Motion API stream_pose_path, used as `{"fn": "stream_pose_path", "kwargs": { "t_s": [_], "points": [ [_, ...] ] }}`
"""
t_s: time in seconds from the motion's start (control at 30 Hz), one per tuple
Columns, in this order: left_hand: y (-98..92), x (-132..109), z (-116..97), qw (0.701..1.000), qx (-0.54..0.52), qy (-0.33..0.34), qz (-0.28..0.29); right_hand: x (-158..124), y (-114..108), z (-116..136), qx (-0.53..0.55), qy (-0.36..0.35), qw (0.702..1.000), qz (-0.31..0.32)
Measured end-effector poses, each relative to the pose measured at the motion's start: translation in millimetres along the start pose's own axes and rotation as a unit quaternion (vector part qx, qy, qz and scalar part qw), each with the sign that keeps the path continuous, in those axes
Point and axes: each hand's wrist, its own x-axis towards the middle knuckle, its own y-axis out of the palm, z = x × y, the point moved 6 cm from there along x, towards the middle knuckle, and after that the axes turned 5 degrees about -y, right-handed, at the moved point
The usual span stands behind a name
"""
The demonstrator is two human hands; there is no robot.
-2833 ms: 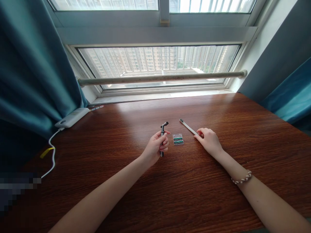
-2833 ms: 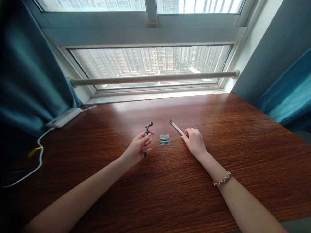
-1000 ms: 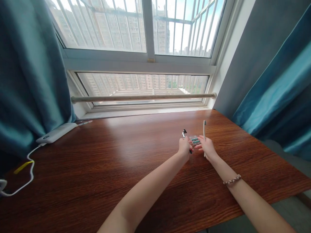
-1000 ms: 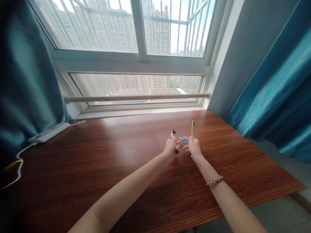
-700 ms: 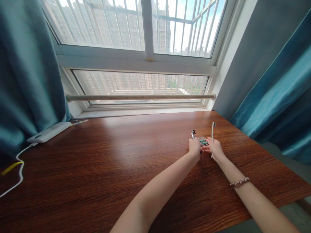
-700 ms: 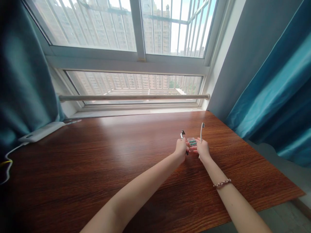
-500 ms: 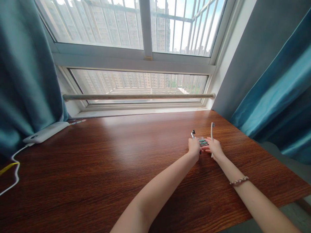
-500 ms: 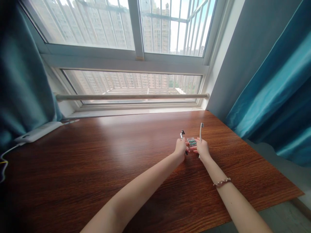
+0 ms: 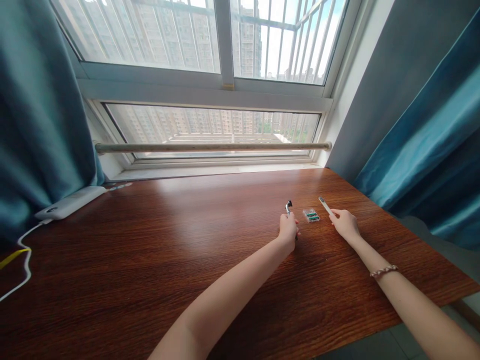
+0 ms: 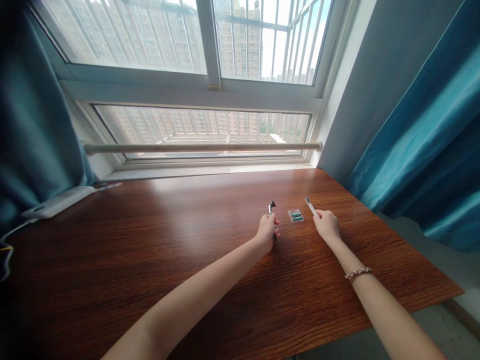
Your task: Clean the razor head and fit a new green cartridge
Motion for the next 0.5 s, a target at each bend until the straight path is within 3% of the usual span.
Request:
{"fn": "stream_pose_path", "kwargs": {
  "t_s": [0.5],
  "points": [
    [3.0,-23,-1,0.999,-0.01,0.024,0.039,-1,28,13,-0.154,-0.089,0.984,0.023]
  ]
}}
